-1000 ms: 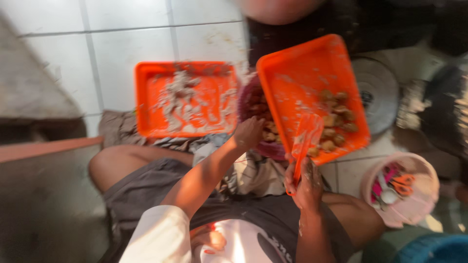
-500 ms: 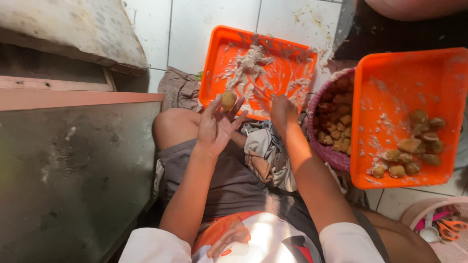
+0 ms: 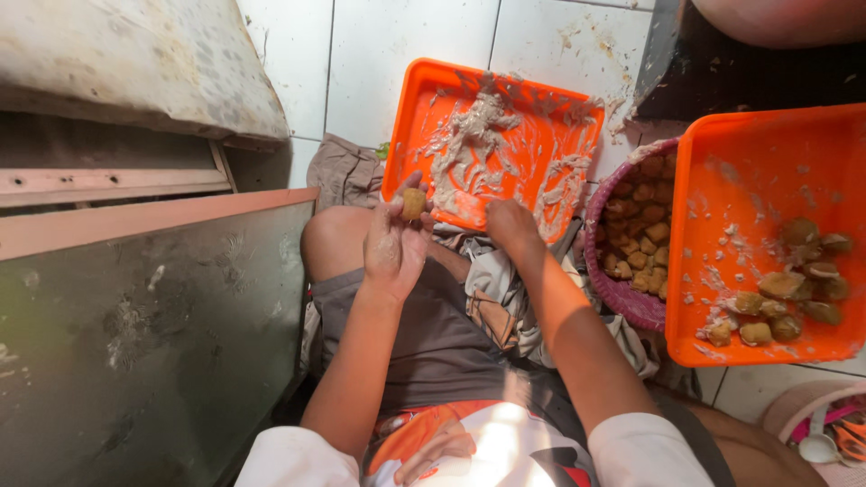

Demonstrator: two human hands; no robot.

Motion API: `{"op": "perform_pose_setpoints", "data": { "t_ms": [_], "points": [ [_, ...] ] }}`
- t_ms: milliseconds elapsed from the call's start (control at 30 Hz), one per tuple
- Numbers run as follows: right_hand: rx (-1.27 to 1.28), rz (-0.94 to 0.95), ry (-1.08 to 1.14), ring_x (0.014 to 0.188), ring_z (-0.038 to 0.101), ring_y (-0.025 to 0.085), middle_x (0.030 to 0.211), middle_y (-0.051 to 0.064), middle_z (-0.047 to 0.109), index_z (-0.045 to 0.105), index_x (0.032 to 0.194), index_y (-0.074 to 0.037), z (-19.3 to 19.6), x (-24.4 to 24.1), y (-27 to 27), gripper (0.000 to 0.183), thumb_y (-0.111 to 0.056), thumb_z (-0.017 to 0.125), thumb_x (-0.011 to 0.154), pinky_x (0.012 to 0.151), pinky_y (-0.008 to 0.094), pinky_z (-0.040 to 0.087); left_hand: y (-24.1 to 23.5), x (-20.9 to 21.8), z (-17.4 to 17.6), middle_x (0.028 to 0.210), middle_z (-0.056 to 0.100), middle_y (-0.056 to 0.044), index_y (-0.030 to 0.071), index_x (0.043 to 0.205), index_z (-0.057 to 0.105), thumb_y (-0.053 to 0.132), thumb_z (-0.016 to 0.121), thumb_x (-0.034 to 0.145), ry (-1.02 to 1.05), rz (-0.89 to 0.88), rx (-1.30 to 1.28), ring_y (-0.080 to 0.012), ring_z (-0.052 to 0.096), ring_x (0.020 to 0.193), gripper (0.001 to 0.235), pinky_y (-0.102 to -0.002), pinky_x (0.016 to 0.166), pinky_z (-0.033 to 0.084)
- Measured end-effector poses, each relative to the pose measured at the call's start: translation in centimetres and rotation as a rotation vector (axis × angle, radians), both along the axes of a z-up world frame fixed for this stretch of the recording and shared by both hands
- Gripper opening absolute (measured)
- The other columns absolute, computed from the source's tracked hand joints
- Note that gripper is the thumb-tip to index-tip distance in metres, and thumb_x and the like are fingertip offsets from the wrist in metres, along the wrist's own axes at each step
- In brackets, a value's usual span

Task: The person scoops a paste from an orange tray and spreads it over small brown food items, then places the coated items into a second orange tray. The process is repeated continuously with a plastic spatula.

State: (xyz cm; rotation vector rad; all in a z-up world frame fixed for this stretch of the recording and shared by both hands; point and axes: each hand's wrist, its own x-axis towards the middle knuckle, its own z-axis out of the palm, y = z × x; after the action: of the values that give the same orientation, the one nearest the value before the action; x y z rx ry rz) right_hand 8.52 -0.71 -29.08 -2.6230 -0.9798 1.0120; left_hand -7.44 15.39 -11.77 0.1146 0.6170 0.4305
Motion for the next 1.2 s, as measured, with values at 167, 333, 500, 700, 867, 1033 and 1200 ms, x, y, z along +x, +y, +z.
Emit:
{"op": "perform_pose_setpoints", "data": {
  "t_ms": [167, 333, 500, 700, 867, 1033, 1200],
  "points": [
    [0.392, -0.034, 0.192, 0.094, 0.070, 0.042, 0.099, 0.024, 0.072, 0.076, 0.099, -0.003, -1.0, -2.2, 2.9, 0.028, -0.025, 0.059, 0.094, 0.082, 0.049, 0.053, 0.1, -0.5, 0.0, 0.125, 0.059, -0.013, -0.002, 0.140, 0.050, 0.006, 0.054, 0.098, 0.164, 0.091, 0.075, -0.0218, 0.060, 0.114, 0.043, -0.033, 0.106, 0.052],
    [0.537, -0.379, 0.521, 0.069, 0.066, 0.021, 0.081, 0.014, 0.071, 0.070, 0.110, -0.005, 4.4, -2.1, 2.5, 0.028, -0.028, 0.055, 0.103, 0.065, 0.035, 0.051, 0.1, -0.6, -0.9, 0.117, 0.062, -0.008, 0.005, 0.128, 0.055, -0.001, 0.055, 0.096, 0.211, 0.115, 0.223, -0.0189, 0.065, 0.110, 0.032, -0.036, 0.105, 0.057],
    [0.827, -0.616, 0.789, 0.056, 0.051, 0.007, 0.078, 0.000, 0.061, 0.056, 0.117, -0.007, 13.6, -0.1, -1.1, 0.021, -0.022, 0.046, 0.108, 0.048, 0.025, 0.040, -2.8, 2.2, -2.5, 0.106, 0.067, -0.004, 0.007, 0.118, 0.059, 0.001, 0.062, 0.096, 0.380, 0.081, 0.366, -0.0141, 0.068, 0.097, 0.023, -0.033, 0.086, 0.060],
    [0.858, -0.633, 0.622, 0.060, 0.038, 0.006, 0.075, -0.002, 0.048, 0.054, 0.110, -0.009, 22.3, -0.2, -6.3, 0.016, -0.023, 0.059, 0.105, 0.052, 0.024, 0.035, -9.4, 7.1, -0.4, 0.102, 0.069, -0.009, -0.002, 0.113, 0.065, -0.002, 0.072, 0.095, 0.258, -0.010, 0.616, -0.0154, 0.067, 0.091, 0.019, -0.028, 0.084, 0.057],
    [1.138, -0.581, 0.430, 0.082, 0.048, 0.004, 0.091, -0.004, 0.050, 0.055, 0.113, -0.009, 24.0, -0.9, -8.6, 0.028, -0.016, 0.075, 0.095, 0.074, 0.023, 0.045, -13.2, 7.8, 3.8, 0.105, 0.068, -0.008, -0.003, 0.116, 0.062, -0.003, 0.074, 0.091, 0.203, -0.125, 0.992, -0.0128, 0.067, 0.098, 0.028, -0.027, 0.088, 0.056],
    [1.144, -0.705, 0.532, 0.072, 0.048, 0.003, 0.088, -0.004, 0.058, 0.058, 0.110, -0.009, 24.3, -1.1, -11.4, 0.016, -0.015, 0.069, 0.099, 0.063, 0.021, 0.040, -14.1, 6.8, 7.3, 0.108, 0.072, -0.013, -0.002, 0.122, 0.056, 0.002, 0.071, 0.092, 0.048, -0.286, 0.662, -0.0190, 0.070, 0.099, 0.034, -0.033, 0.091, 0.060],
    [1.213, -0.783, 0.793, 0.057, 0.038, 0.000, 0.078, -0.006, 0.053, 0.059, 0.110, -0.009, 24.6, -1.0, -12.4, 0.014, -0.012, 0.068, 0.100, 0.049, 0.020, 0.029, -13.8, 6.1, 7.9, 0.114, 0.072, -0.009, 0.001, 0.127, 0.059, 0.013, 0.068, 0.097, -0.050, -0.466, 0.620, -0.0140, 0.070, 0.101, 0.034, -0.030, 0.089, 0.058]
  ]
}}
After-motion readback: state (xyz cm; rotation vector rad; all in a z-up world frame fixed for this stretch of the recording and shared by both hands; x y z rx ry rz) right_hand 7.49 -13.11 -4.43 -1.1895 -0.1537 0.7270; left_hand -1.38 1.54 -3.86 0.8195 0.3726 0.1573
